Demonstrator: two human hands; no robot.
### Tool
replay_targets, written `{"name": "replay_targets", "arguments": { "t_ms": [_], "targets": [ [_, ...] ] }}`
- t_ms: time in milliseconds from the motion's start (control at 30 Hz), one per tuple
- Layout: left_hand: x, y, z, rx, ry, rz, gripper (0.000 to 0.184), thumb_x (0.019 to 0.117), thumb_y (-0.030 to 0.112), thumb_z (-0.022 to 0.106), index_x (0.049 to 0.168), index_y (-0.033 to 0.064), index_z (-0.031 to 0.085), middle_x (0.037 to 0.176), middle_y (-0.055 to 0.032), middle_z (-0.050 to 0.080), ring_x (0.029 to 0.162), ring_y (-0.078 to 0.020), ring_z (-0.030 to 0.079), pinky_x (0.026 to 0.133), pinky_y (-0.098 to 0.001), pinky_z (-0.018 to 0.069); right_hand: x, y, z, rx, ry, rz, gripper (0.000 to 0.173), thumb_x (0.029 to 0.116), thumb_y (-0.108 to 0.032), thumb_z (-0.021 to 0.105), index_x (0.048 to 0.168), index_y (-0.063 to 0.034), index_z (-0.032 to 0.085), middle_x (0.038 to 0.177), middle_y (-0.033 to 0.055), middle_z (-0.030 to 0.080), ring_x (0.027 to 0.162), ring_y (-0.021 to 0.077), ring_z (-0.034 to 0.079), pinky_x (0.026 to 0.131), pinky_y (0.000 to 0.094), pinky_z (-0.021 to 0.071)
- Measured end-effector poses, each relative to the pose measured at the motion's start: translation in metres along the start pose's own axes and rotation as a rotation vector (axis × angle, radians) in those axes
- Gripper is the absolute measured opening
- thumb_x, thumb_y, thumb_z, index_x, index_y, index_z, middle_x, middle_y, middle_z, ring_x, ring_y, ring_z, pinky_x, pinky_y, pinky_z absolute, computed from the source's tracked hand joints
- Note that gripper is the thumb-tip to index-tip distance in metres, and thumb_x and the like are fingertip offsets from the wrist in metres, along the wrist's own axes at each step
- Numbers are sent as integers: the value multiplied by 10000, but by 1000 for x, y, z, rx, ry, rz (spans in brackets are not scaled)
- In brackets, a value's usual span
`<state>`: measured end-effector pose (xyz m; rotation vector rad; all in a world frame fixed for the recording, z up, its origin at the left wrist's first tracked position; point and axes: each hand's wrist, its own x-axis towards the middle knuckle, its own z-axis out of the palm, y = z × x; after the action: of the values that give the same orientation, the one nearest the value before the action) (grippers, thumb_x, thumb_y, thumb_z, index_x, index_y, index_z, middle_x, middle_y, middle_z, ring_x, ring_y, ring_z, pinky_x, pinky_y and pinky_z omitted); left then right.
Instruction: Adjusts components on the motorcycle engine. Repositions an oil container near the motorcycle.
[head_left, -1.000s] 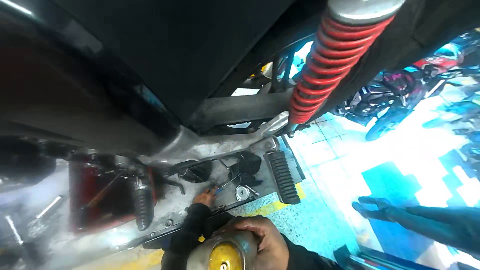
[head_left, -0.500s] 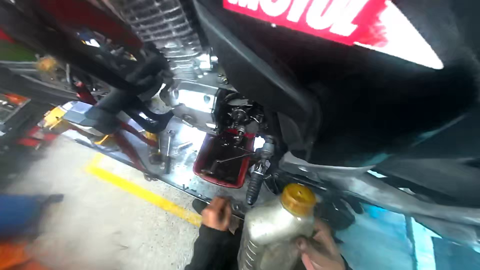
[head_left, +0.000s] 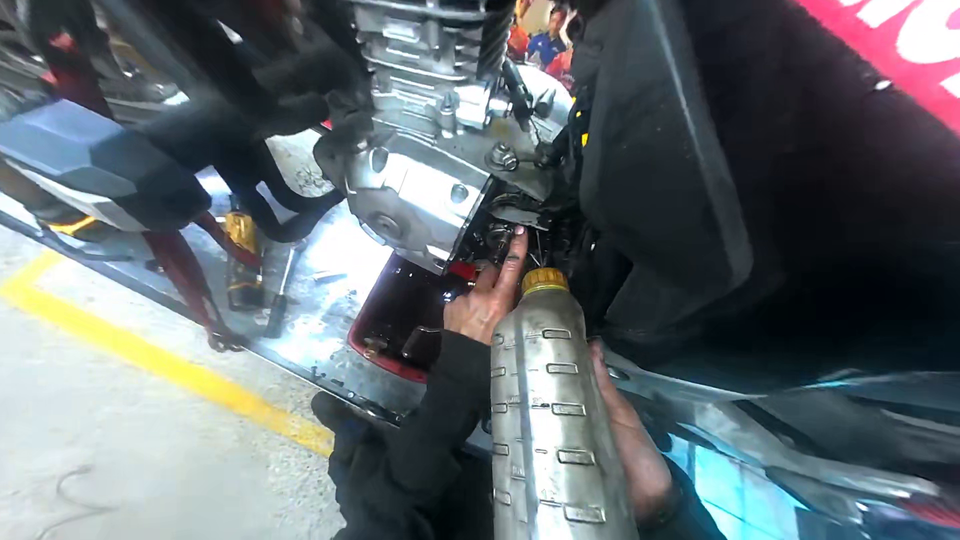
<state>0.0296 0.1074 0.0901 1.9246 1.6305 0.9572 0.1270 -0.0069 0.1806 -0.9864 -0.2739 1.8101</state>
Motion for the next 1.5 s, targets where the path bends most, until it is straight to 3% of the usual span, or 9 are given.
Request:
{"name": "replay_targets", "arguments": {
  "t_ms": [100, 200, 400, 500, 700, 867, 1067, 1267, 1500],
  "targets": [
    [0, -5, -3, 153, 133, 48, 559, 993, 239, 619, 1524, 371, 506, 868, -160, 720, 509, -342, 624, 429, -505, 470, 1, -4, -2, -65, 5, 11, 401, 1044, -542, 449, 1154, -259, 710, 1027, 1, 766, 944, 82, 740, 799, 295, 633],
    [9, -4, -22, 258, 140, 101, 474, 1000, 233, 597, 1439, 412, 596, 837, -192, 704, 492, -365, 604, 420, -501, 443, 5, -8, -10, -28, -118, 44, 380, 1047, -516, 472, 1205, -269, 713, 1077, -20, 762, 985, 62, 730, 842, 287, 623],
    [10, -14, -22, 325, 115, 148, 605, 985, 189, 588, 1503, 483, 484, 855, -190, 700, 508, -366, 610, 423, -495, 448, 5, -12, -14, 59, -215, 72, 381, 1055, -498, 467, 1236, -256, 699, 1095, -10, 754, 994, 69, 728, 854, 301, 621],
    [5, -13, -13, 270, 164, 134, 569, 994, 185, 586, 1502, 430, 513, 841, -159, 703, 486, -324, 601, 415, -463, 441, 2, -14, -17, 62, -204, 72, 394, 1059, -502, 446, 1231, -257, 703, 1088, -14, 758, 992, 58, 727, 852, 285, 621],
    [6, -17, -1, -111, 165, 66, 646, 897, 126, 644, 1527, 119, 505, 850, -143, 750, 585, -318, 675, 523, -525, 533, 7, -16, -21, 74, -219, 124, 385, 1062, -487, 451, 1234, -252, 703, 1106, -15, 756, 1021, 56, 720, 875, 275, 614],
    [0, -23, -5, -52, 54, 36, 684, 938, 206, 633, 1588, 232, 420, 813, -115, 732, 563, -311, 653, 503, -522, 515, 11, -12, -20, 86, -200, 153, 389, 1059, -487, 461, 1226, -239, 710, 1088, -6, 761, 1001, 62, 727, 859, 275, 618],
    [0, -17, -10, 85, 127, 117, 614, 935, 168, 621, 1538, 189, 504, 846, -118, 734, 529, -310, 640, 446, -493, 485, 13, -12, -29, 161, -299, 146, 404, 1067, -475, 451, 1277, -229, 693, 1141, 0, 750, 1046, 78, 718, 913, 308, 604],
    [-15, -15, 6, 115, 90, 77, 510, 999, 237, 606, 1481, 393, 551, 903, -131, 738, 520, -308, 629, 438, -476, 467, 12, -11, -34, 127, -273, 146, 407, 1072, -474, 439, 1273, -226, 692, 1137, 0, 748, 1048, 68, 714, 913, 293, 601],
    [-10, -13, 6, 154, 163, 108, 464, 968, 171, 628, 1420, 271, 642, 872, -172, 737, 504, -344, 634, 411, -476, 455, 10, -14, -27, 66, -170, 136, 370, 1071, -458, 449, 1204, -237, 714, 1085, -16, 760, 1008, 50, 722, 871, 257, 609]
  ]
}}
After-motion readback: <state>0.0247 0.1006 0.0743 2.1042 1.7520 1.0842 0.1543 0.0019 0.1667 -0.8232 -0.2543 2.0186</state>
